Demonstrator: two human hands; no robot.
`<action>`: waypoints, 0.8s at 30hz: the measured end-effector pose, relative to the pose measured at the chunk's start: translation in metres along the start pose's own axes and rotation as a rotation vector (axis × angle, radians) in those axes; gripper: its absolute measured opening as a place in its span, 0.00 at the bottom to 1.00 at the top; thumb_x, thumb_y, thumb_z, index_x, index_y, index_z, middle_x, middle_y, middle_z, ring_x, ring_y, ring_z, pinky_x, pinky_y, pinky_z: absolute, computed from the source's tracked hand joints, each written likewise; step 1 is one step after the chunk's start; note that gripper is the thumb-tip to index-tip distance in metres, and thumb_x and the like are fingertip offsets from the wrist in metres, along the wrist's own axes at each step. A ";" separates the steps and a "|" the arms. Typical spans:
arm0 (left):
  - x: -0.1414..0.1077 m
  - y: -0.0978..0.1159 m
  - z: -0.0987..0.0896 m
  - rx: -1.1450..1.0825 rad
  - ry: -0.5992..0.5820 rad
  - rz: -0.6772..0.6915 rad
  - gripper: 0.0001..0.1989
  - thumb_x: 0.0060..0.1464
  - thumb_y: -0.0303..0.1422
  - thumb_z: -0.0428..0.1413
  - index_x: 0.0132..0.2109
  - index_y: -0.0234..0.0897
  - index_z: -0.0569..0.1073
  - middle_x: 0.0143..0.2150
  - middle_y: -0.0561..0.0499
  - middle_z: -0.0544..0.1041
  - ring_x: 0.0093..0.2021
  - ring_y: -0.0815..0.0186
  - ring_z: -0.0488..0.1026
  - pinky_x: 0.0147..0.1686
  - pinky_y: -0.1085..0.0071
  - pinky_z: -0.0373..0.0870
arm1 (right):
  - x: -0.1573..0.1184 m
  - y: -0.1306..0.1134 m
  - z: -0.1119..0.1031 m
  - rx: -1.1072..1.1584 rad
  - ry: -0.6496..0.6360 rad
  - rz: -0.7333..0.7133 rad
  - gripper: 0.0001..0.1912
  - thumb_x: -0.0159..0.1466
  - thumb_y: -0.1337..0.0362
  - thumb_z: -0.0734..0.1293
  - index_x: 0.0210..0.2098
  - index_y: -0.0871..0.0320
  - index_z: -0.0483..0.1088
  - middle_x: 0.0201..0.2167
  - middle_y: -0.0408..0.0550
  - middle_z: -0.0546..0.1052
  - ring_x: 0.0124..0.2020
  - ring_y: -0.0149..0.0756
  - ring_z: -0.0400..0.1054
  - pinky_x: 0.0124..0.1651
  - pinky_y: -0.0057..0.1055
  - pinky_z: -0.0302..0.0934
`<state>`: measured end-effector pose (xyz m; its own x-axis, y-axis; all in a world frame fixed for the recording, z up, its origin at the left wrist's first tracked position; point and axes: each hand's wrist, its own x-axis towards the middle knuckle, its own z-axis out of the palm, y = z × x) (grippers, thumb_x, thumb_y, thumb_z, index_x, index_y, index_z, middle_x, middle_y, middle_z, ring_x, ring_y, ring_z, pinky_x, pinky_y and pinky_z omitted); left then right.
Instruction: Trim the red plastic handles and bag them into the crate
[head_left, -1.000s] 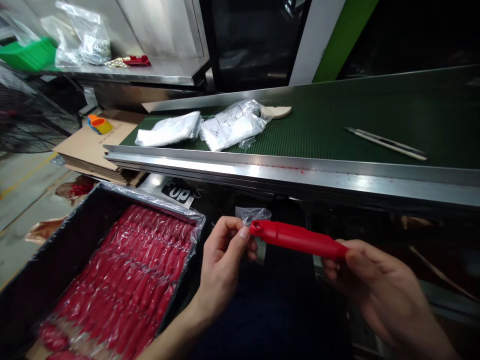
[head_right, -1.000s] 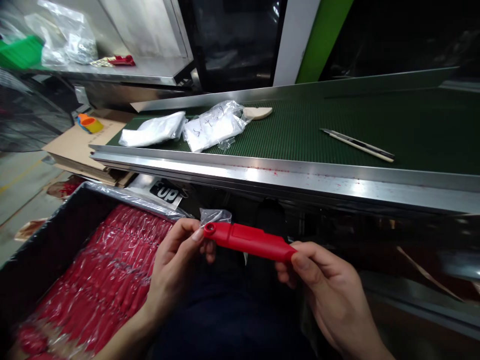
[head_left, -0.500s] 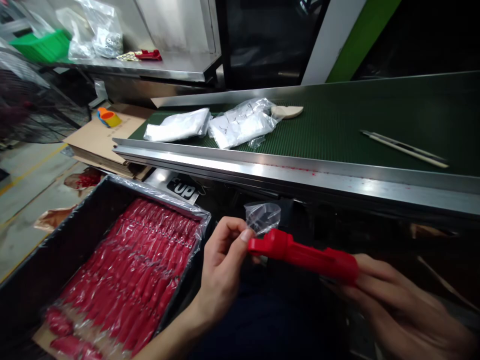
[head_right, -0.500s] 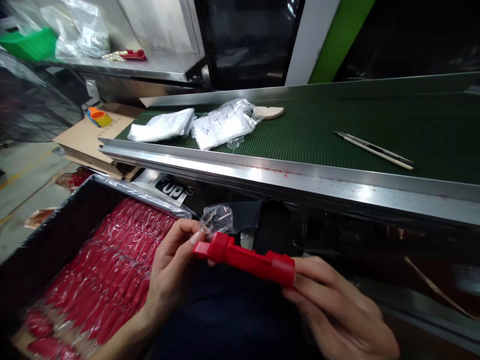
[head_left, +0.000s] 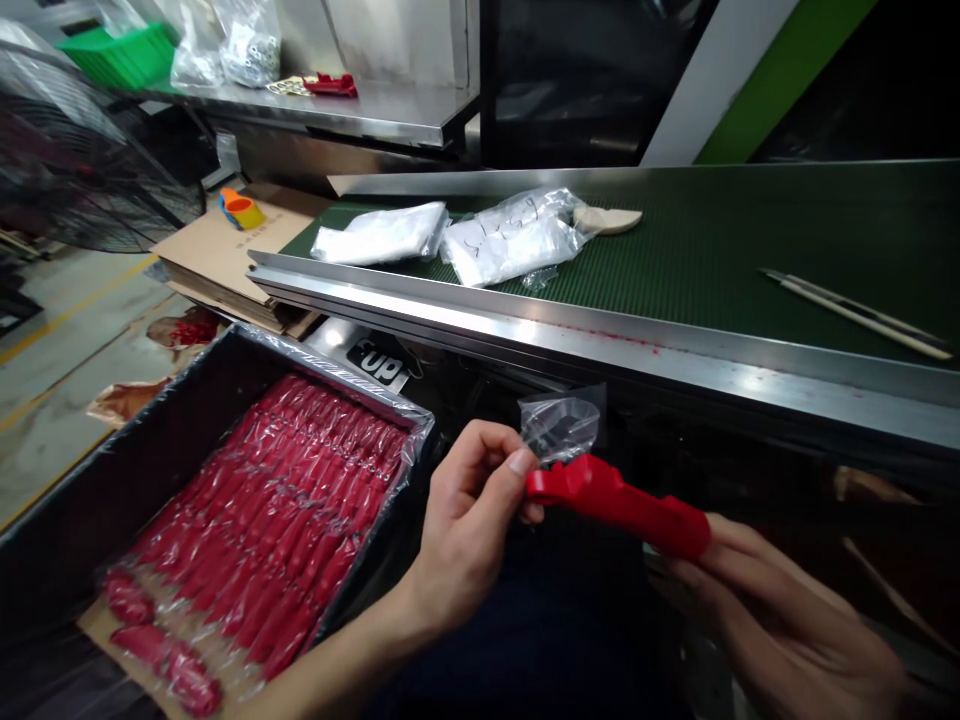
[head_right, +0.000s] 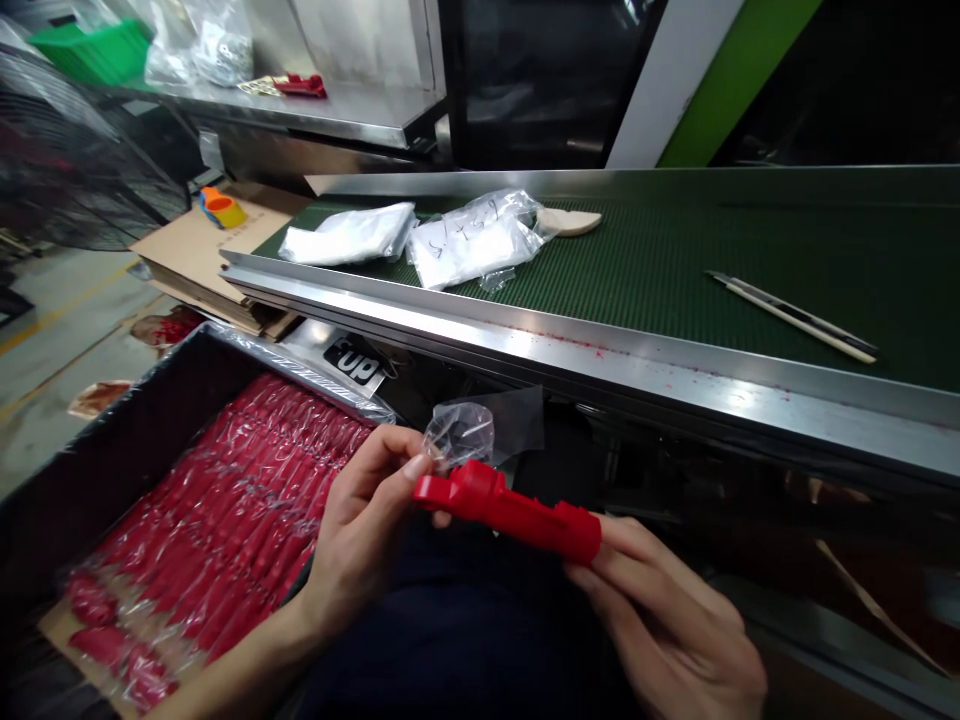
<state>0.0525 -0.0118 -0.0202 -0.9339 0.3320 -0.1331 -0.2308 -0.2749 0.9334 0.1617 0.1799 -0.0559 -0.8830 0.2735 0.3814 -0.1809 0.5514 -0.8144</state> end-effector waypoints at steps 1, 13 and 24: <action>0.000 0.000 0.000 0.000 0.003 -0.004 0.08 0.62 0.36 0.55 0.36 0.36 0.68 0.29 0.57 0.69 0.26 0.76 0.69 0.28 0.80 0.66 | -0.002 0.003 0.001 -0.008 0.000 0.008 0.15 0.60 0.71 0.70 0.45 0.48 0.75 0.47 0.36 0.77 0.44 0.30 0.72 0.52 0.26 0.69; 0.007 -0.006 -0.004 0.038 0.090 -0.091 0.08 0.60 0.35 0.54 0.35 0.35 0.66 0.24 0.57 0.69 0.24 0.74 0.67 0.26 0.78 0.66 | -0.008 0.007 -0.001 -0.071 0.059 0.134 0.07 0.57 0.63 0.73 0.37 0.49 0.77 0.37 0.38 0.81 0.38 0.28 0.76 0.49 0.17 0.68; 0.018 -0.022 -0.011 0.185 0.080 -0.170 0.08 0.56 0.35 0.54 0.35 0.35 0.65 0.25 0.55 0.71 0.24 0.72 0.68 0.25 0.76 0.64 | 0.001 -0.001 0.005 0.385 -0.021 0.613 0.11 0.64 0.57 0.67 0.41 0.58 0.75 0.29 0.48 0.79 0.29 0.35 0.75 0.30 0.27 0.71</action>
<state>0.0380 -0.0102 -0.0467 -0.9064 0.2846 -0.3122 -0.3392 -0.0497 0.9394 0.1583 0.1757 -0.0573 -0.8820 0.4274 -0.1983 0.2129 -0.0140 -0.9770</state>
